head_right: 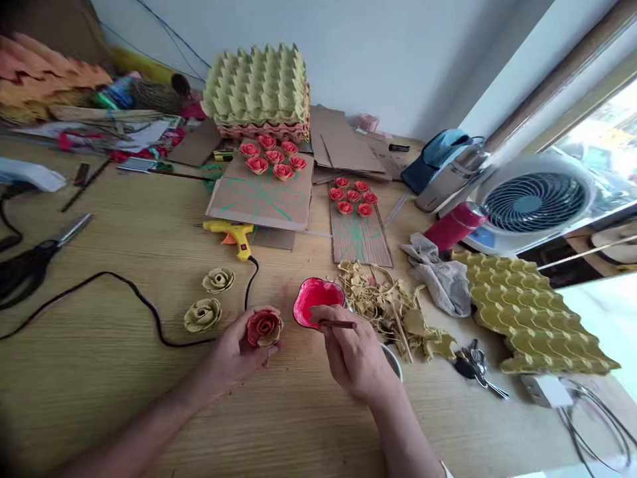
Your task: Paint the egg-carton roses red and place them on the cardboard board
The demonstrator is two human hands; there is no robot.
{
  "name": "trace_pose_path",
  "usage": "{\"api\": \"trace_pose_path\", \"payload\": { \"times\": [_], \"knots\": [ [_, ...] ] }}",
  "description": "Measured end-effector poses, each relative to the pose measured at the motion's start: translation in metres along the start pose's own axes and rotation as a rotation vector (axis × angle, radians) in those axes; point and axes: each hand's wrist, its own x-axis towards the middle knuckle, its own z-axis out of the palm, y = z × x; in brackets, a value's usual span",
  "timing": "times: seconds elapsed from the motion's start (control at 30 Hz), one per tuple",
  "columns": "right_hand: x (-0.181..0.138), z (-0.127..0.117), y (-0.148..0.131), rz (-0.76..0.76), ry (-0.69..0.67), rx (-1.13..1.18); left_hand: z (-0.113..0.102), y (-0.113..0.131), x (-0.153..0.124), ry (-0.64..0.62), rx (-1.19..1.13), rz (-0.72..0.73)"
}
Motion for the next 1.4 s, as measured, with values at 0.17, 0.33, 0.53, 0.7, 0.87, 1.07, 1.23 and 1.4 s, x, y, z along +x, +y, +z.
{"api": "trace_pose_path", "payload": {
  "times": [0.17,0.33,0.53,0.7,0.87,1.07,1.23,1.4],
  "knots": [
    [0.0,0.001,0.002,0.033,0.029,0.016,-0.002,-0.005,0.003,0.002,0.038,0.063],
    [-0.009,0.003,0.005,0.099,0.124,0.098,0.0,-0.005,0.003,0.012,0.031,0.109],
    [-0.016,0.013,-0.001,0.06,0.288,0.285,0.002,0.002,0.0,-0.014,0.054,0.079],
    [-0.004,0.014,-0.014,-0.11,0.132,0.358,0.002,0.004,0.001,-0.061,0.083,0.066],
    [0.003,0.011,-0.019,-0.235,0.042,0.263,0.001,0.002,0.001,-0.063,0.067,0.078],
    [-0.002,0.009,-0.018,-0.216,0.035,0.237,-0.001,0.001,0.002,-0.049,0.024,0.06],
    [0.001,0.01,-0.019,-0.265,0.037,0.213,-0.001,0.0,0.002,-0.096,0.101,0.1],
    [0.002,0.008,-0.021,-0.249,0.028,0.211,-0.003,-0.004,0.001,-0.063,0.143,0.113]
  ]
}}
